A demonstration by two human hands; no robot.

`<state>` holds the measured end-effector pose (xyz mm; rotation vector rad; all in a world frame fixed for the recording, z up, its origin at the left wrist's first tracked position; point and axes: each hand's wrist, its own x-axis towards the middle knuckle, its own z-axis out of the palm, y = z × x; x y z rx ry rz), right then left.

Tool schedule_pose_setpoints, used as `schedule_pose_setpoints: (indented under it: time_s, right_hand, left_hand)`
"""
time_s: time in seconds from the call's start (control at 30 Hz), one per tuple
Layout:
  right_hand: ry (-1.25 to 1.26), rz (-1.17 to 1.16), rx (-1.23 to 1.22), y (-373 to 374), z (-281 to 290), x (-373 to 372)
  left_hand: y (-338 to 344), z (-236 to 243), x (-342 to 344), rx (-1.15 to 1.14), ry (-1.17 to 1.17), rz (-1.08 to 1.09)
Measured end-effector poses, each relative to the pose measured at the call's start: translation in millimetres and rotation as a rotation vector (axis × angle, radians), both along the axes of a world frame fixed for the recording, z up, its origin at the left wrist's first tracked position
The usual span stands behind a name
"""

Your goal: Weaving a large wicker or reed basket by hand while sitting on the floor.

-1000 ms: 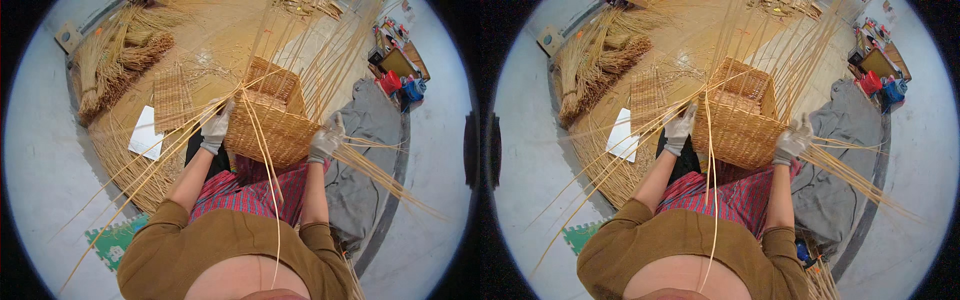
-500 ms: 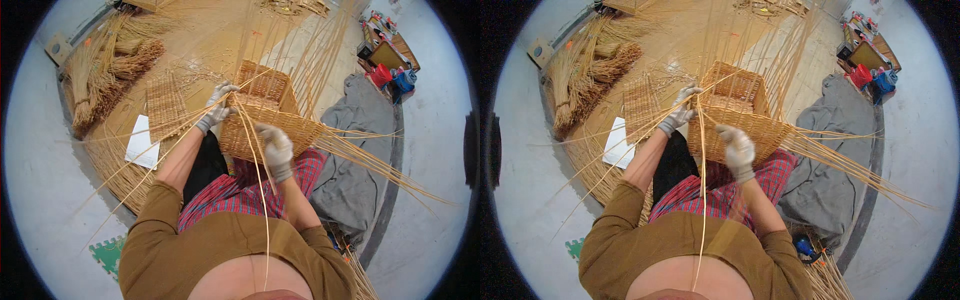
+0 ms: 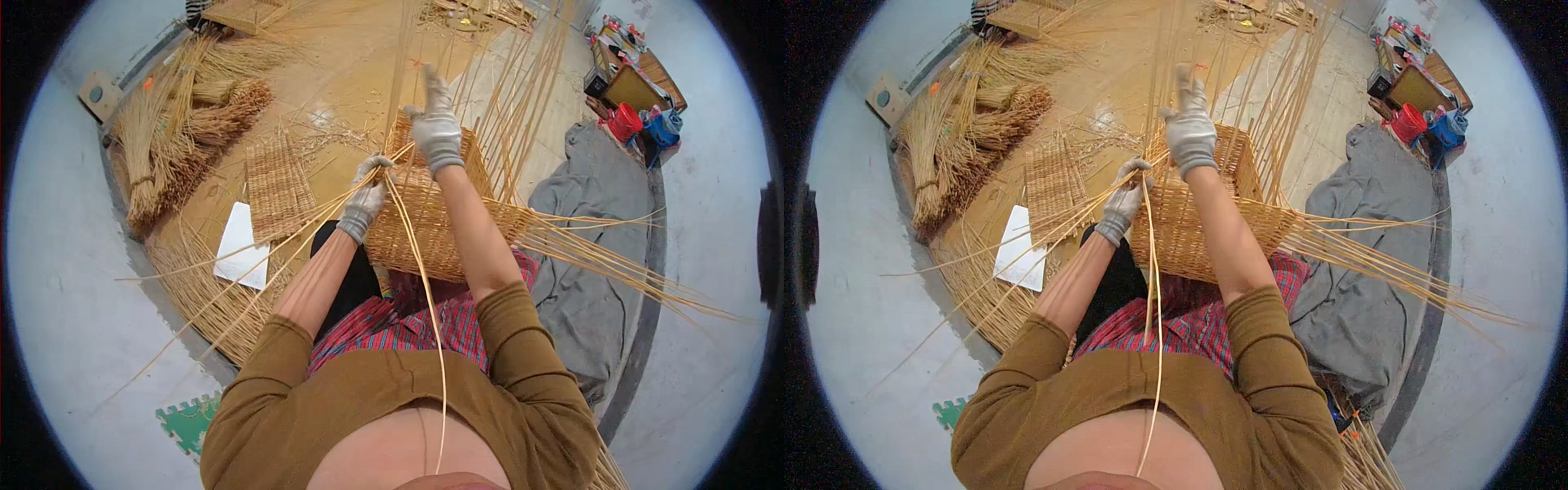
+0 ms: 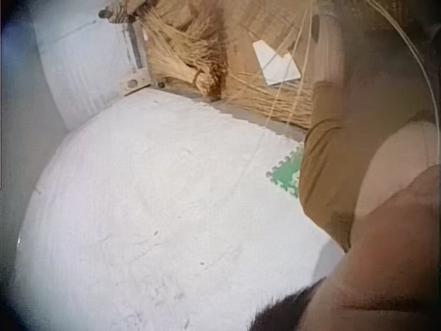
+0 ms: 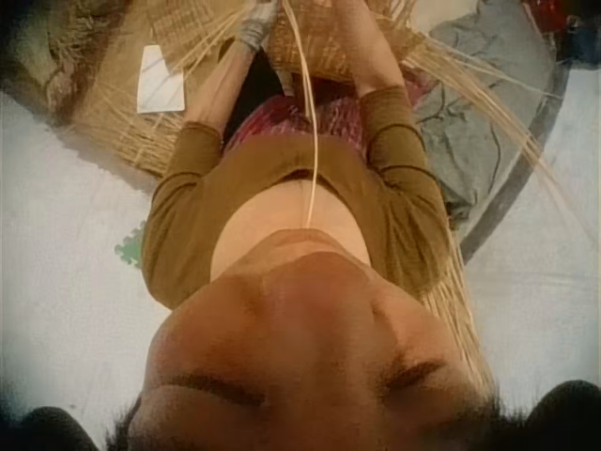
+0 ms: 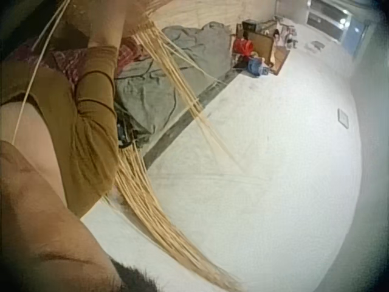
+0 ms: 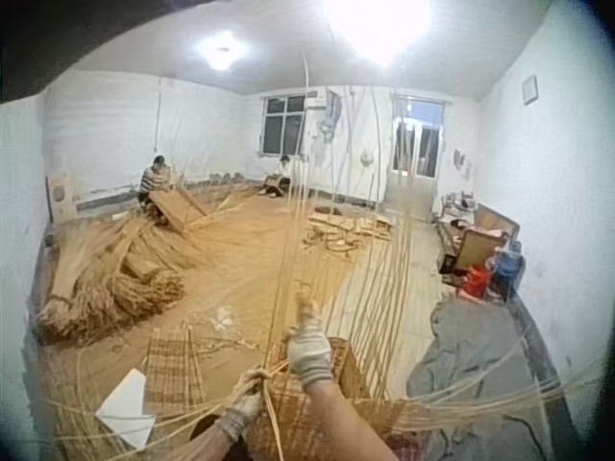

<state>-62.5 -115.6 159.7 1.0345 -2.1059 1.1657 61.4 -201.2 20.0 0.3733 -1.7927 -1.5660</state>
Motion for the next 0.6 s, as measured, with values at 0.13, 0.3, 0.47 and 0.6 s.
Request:
schedule_pose_setpoints:
  time_s: [0.13,0.3,0.47,0.6]
  right_hand:
    - [-0.689,0.473,-0.612,80,-64,11]
    - [-1.052,0.176,-0.739,186,-154,14]
    - [-1.135,0.129,-0.760,193,-149,0]
    - [-0.956,0.080,-0.851,150,-137,15]
  left_hand:
    - [-4,-1,16,0.237,-0.145,-0.053]
    - [37,-18,19,0.105,0.053,0.288]
    - [77,15,28,-0.612,-0.148,0.208]
    - [53,37,-22,-0.607,-0.215,0.004]
